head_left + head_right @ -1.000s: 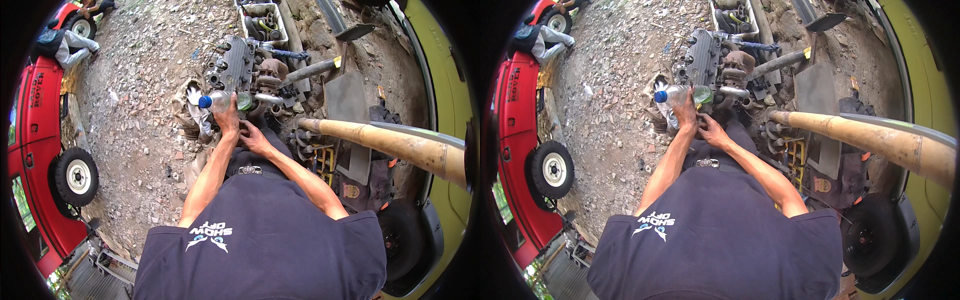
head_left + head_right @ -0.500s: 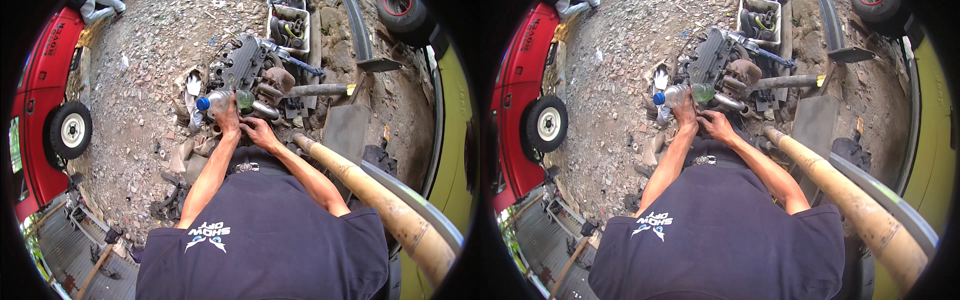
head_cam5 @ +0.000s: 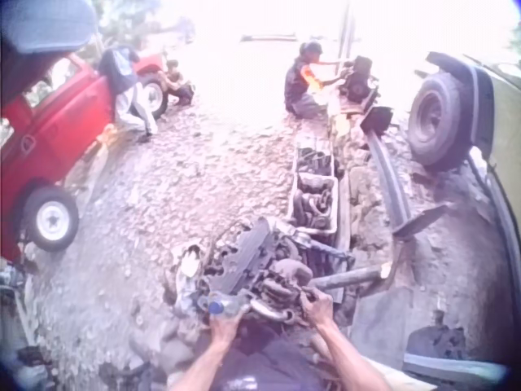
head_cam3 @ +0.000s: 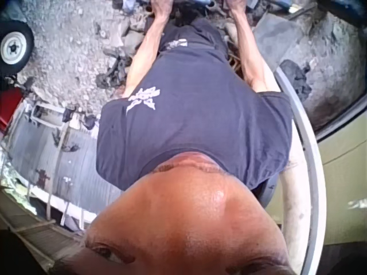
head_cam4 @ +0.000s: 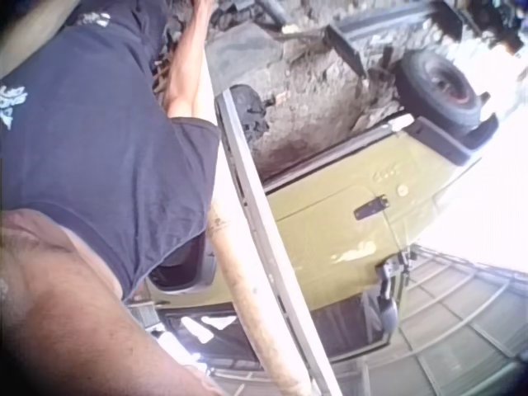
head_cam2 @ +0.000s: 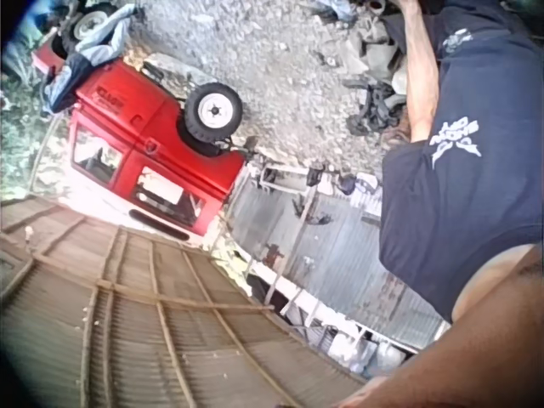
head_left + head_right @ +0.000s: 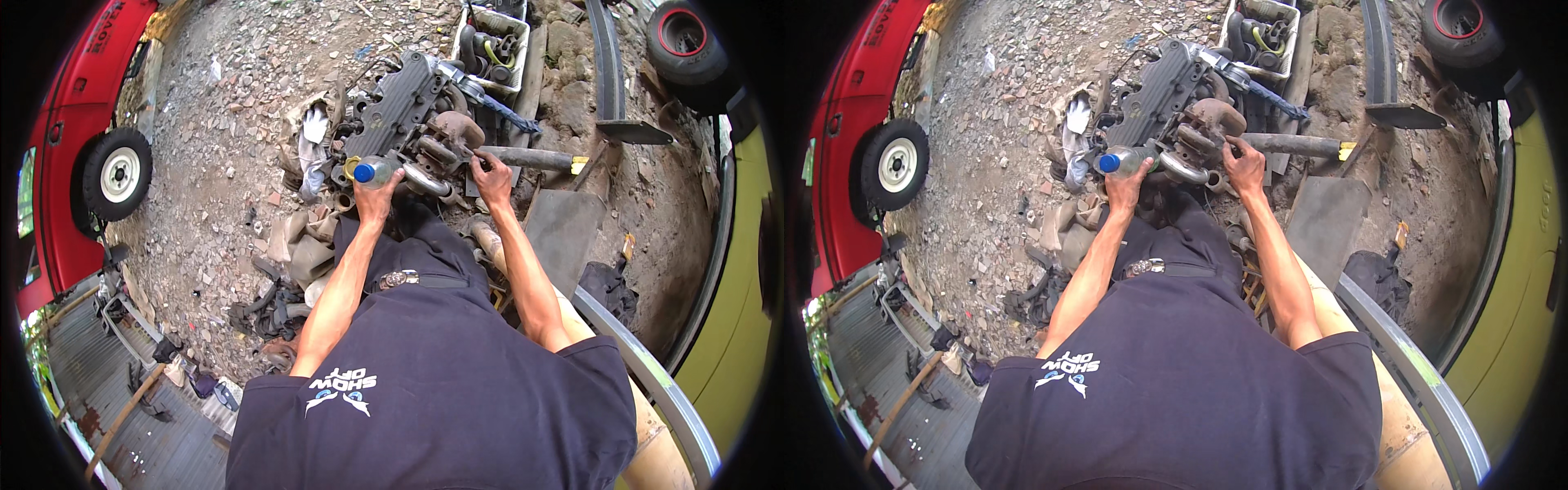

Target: The person applies liquid from a bottle onto an engine block and wipes the surface with a cloth.

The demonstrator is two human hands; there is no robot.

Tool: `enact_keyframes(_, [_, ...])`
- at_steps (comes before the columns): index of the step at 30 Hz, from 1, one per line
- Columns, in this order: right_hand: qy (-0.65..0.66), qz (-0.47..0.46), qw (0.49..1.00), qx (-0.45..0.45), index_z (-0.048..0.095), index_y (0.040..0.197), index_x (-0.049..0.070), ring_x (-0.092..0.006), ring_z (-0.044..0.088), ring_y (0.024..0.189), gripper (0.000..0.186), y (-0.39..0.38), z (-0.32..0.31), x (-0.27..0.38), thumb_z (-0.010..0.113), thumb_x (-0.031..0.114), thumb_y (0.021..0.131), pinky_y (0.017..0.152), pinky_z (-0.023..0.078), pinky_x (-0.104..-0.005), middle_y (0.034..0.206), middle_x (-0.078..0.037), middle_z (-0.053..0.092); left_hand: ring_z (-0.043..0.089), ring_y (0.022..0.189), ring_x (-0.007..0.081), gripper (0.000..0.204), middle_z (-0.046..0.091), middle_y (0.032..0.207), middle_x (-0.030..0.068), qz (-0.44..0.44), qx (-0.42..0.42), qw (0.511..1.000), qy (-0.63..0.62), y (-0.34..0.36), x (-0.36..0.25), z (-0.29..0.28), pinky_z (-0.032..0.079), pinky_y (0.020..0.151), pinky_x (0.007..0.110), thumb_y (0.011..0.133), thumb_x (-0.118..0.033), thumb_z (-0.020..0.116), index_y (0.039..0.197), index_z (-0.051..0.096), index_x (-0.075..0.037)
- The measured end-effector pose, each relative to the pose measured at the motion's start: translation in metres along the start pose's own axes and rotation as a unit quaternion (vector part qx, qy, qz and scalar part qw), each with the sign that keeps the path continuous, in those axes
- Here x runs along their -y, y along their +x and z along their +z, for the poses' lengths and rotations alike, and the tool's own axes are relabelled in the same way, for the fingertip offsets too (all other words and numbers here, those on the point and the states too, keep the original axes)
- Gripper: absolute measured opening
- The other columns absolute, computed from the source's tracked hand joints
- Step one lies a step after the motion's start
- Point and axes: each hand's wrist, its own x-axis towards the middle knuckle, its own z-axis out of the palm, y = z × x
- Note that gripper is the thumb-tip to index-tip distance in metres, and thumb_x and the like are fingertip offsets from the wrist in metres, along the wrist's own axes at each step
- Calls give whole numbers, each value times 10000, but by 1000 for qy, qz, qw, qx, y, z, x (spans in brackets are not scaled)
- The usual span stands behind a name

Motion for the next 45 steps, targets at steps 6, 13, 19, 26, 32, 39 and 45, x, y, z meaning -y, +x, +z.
enact_keyframes(6, [-15, -68, 997, 17, 679, 969, 60, -374, 673, 796, 191, 14, 19, 16, 643, 232, 894, 708, 520, -413, 842, -202, 684, 619, 788, 179, 551, 663, 916, 80, -87, -72, 991, -70, 21, 67, -20, 497, 711, 325, 700, -358, 862, 1040, 614, -2])
enact_keyframes(13, [-34, -68, 997, 31, 630, 963, 43, -394, 655, 820, 192, 19, 35, 10, 606, 231, 928, 718, 510, -446, 868, -199, 677, 632, 961, 256, 676, 665, 1054, 126, -96, -83, 990, -63, 37, 77, -40, 487, 875, 391, 673, -449, 859, 1095, 615, 19])
enact_keyframes(19, [-24, -48, 999, -7, 634, 990, 36, -401, 656, 859, 233, 21, 31, 19, 571, 258, 956, 730, 513, -438, 902, -214, 677, 626, 809, 202, 563, 659, 912, 79, -27, -60, 998, -17, 70, 72, -1, 506, 763, 359, 690, -408, 863, 1000, 626, -2])
enact_keyframes(26, [28, 16, 999, -30, 672, 1066, 45, -300, 705, 858, 264, 20, 12, 30, 571, 266, 961, 759, 524, -370, 883, -161, 717, 651, 984, 283, 784, 680, 1065, 145, -30, 24, 999, 16, 116, 78, 30, 508, 863, 393, 602, -470, 888, 1163, 588, -12])
enact_keyframes(32, [36, 90, 994, -43, 682, 1074, 33, -242, 687, 882, 299, 18, 8, 22, 570, 289, 967, 797, 505, -343, 897, -126, 725, 661, 1007, 334, 808, 689, 1068, 162, 27, 118, 981, 153, 128, 49, 27, 520, 864, 423, 596, -514, 864, 1195, 573, -55])
enact_keyframes(39, [63, 138, 987, -61, 686, 1065, 27, -227, 679, 870, 311, 18, 12, 18, 568, 297, 969, 781, 501, -337, 915, -129, 723, 667, 950, 292, 795, 686, 1040, 165, 32, 94, 994, 55, 165, 45, 49, 525, 845, 397, 625, -488, 866, 1178, 568, -1])
enact_keyframes(45, [108, 174, 976, -74, 686, 1086, 48, -255, 681, 923, 295, 9, 27, -3, 581, 292, 958, 830, 493, -342, 950, -140, 720, 638, 866, 224, 656, 675, 1007, 118, -10, 172, 981, -84, 187, 54, 87, 513, 816, 354, 633, -369, 892, 1075, 619, 32])
